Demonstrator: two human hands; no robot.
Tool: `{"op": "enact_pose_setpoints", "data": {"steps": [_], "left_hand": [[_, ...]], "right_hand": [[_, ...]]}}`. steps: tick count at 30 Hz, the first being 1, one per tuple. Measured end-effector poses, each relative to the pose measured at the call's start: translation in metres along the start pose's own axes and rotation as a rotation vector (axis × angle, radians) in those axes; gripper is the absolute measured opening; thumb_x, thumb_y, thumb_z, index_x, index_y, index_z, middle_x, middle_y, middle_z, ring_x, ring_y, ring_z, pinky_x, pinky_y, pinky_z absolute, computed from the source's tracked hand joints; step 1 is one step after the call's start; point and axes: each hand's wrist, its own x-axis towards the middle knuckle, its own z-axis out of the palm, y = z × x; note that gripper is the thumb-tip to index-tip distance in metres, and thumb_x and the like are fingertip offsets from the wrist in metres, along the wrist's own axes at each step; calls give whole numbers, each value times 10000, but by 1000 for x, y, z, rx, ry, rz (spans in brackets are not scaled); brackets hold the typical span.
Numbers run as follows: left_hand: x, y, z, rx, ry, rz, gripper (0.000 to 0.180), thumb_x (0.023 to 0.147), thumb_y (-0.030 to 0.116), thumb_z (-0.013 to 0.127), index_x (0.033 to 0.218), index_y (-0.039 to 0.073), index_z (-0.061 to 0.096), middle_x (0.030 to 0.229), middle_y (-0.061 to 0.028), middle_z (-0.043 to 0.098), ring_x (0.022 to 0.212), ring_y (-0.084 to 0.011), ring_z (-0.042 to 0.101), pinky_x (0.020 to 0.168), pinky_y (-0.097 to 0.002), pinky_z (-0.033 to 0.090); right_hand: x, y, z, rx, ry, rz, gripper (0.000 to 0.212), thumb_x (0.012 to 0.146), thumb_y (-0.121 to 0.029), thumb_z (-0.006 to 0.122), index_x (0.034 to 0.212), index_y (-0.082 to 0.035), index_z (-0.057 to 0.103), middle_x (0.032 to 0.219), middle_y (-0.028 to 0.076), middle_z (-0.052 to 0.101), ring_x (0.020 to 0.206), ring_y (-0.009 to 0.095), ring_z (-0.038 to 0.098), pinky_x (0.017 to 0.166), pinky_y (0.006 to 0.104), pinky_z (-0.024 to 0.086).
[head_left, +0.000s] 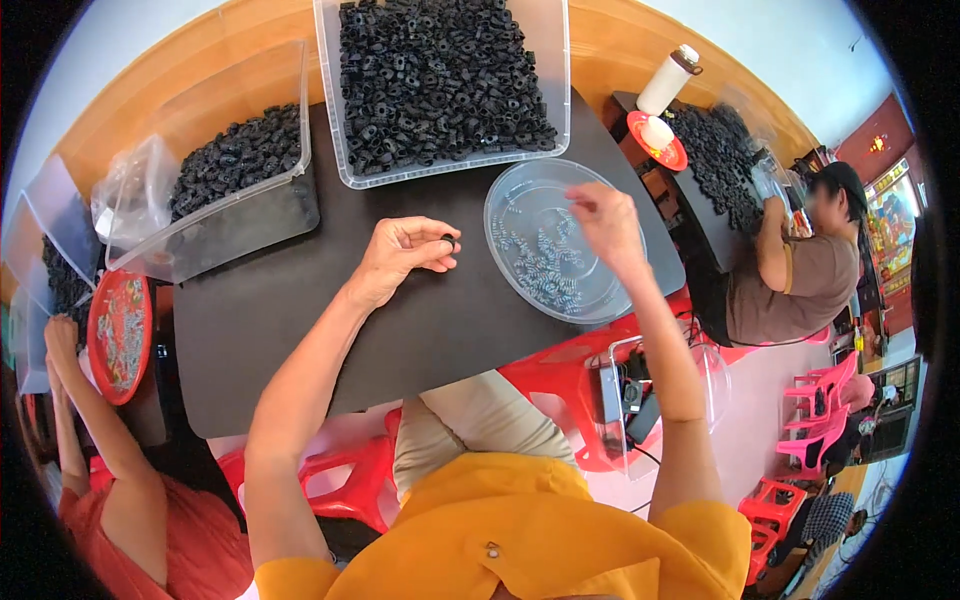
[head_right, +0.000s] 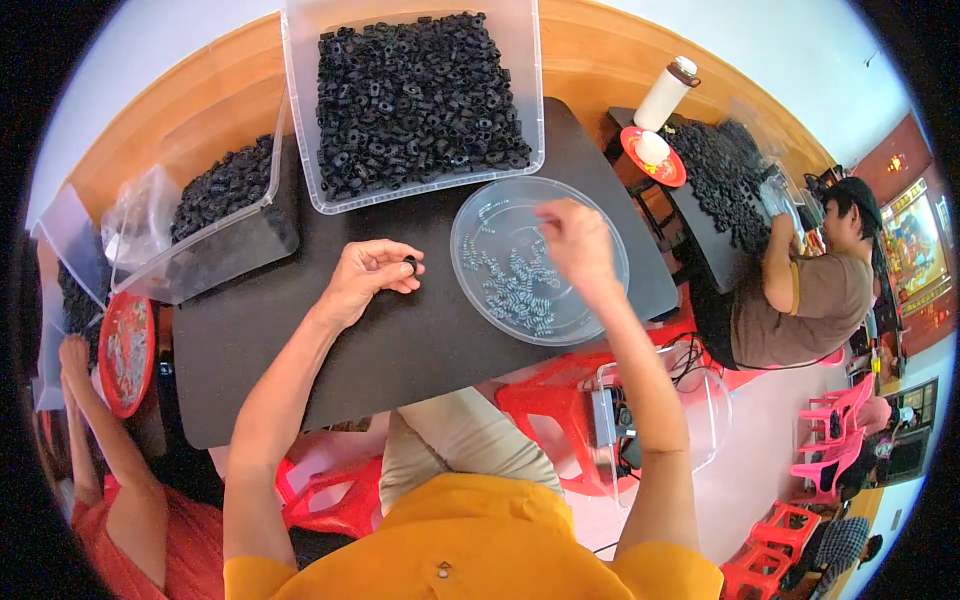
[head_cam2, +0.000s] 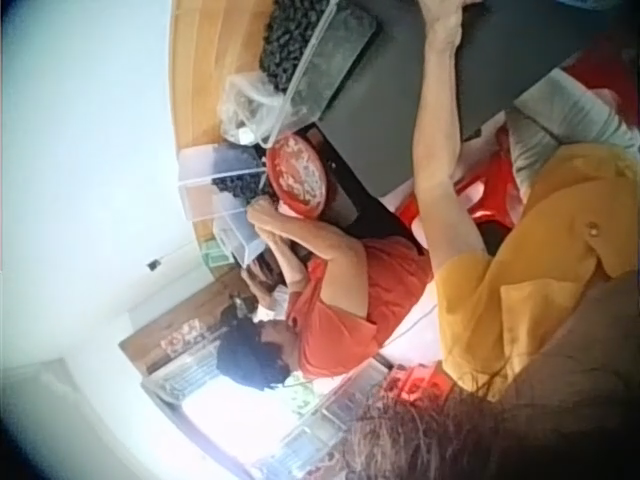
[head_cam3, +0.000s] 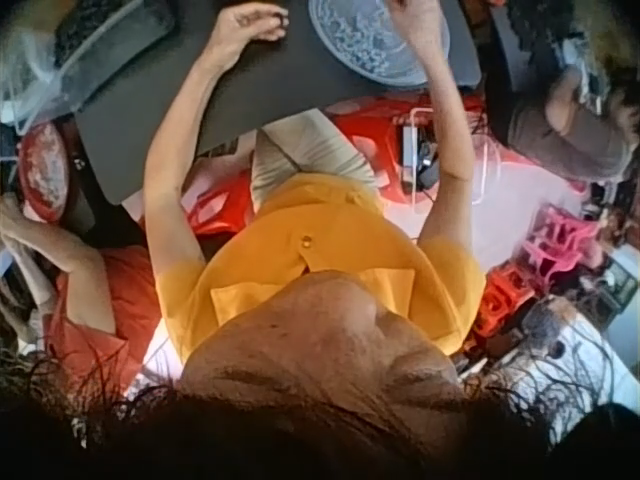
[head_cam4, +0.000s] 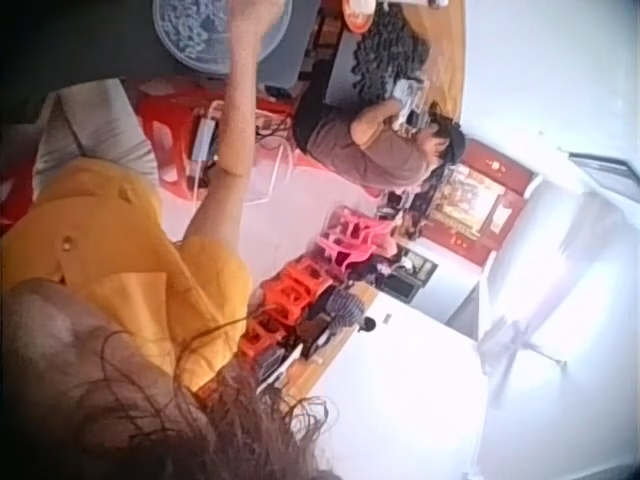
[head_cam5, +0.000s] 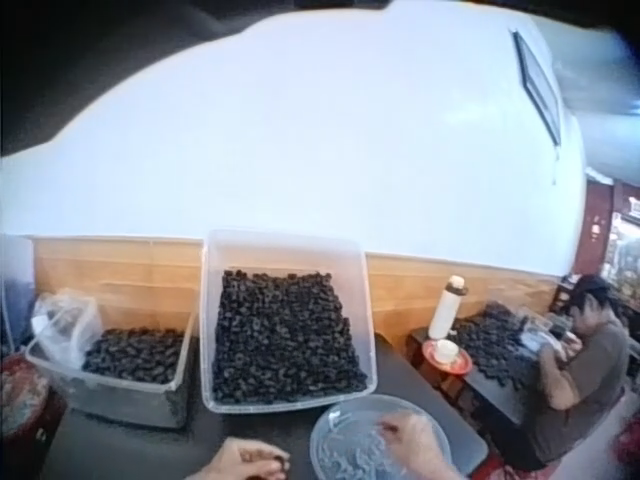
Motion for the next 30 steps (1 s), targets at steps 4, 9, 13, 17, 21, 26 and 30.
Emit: {"op": "enact_pose_setpoints", "data": {"steps": [4, 9, 13, 17, 21, 26, 30], "left_hand": [[-3, -2, 1, 28, 1, 8, 209, 806, 106, 637, 971, -21, 622, 851, -108, 643, 701, -136, 625, 645, -242, 517], [-2, -5, 4, 10, -37, 6, 212, 814, 122, 629, 986, -2, 624, 858, -96, 648, 698, -131, 627, 637, -248, 526], [-6, -6, 3, 18, -14, 14, 212, 816, 138, 633, 982, 5, 629, 859, -88, 648, 699, -129, 628, 635, -244, 523], [-5, -7, 3, 14, -28, 11, 211, 820, 145, 629, 982, 11, 630, 862, -82, 649, 698, -126, 626, 636, -244, 522], [1, -6, 2, 19, -41, 13, 218, 812, 154, 631, 969, 2, 629, 854, -100, 645, 702, -137, 624, 634, -248, 517], [-2, -5, -2, 25, -21, 36, 228, 813, 132, 628, 995, -7, 620, 852, -100, 648, 684, -117, 621, 624, -224, 518], [-2, -6, -3, 29, 3, 13, 228, 809, 131, 632, 986, -12, 622, 849, -97, 650, 669, -120, 627, 618, -227, 518]], "right_hand": [[-9, 30, -2, -136, -194, 222, 157, 722, -153, 624, 832, -43, 651, 734, 180, 626, 722, 333, 616, 652, 402, 480], [-15, 25, 9, -98, -224, 186, 141, 694, -102, 641, 807, -18, 622, 720, 187, 617, 718, 334, 614, 653, 397, 475], [-15, 17, 13, -17, -250, 177, 121, 654, -8, 648, 754, -4, 581, 660, 167, 595, 661, 325, 602, 621, 380, 464], [-18, 32, 12, 173, -281, 210, 162, 646, 9, 649, 790, -20, 580, 593, 77, 551, 584, 148, 565, 541, 313, 454], [-13, 29, -3, 715, -239, 382, 122, 759, -6, 572, 872, -7, 620, 640, -4, 545, 595, 73, 521, 542, 234, 469], [3, -12, -38, 793, 93, 213, 126, 811, -25, 566, 930, 2, 595, 726, 2, 560, 613, 72, 523, 533, 218, 470], [-5, -3, -40, 600, 298, 136, 142, 819, -25, 561, 959, -25, 585, 748, -12, 549, 656, 68, 521, 547, 215, 457]]}}
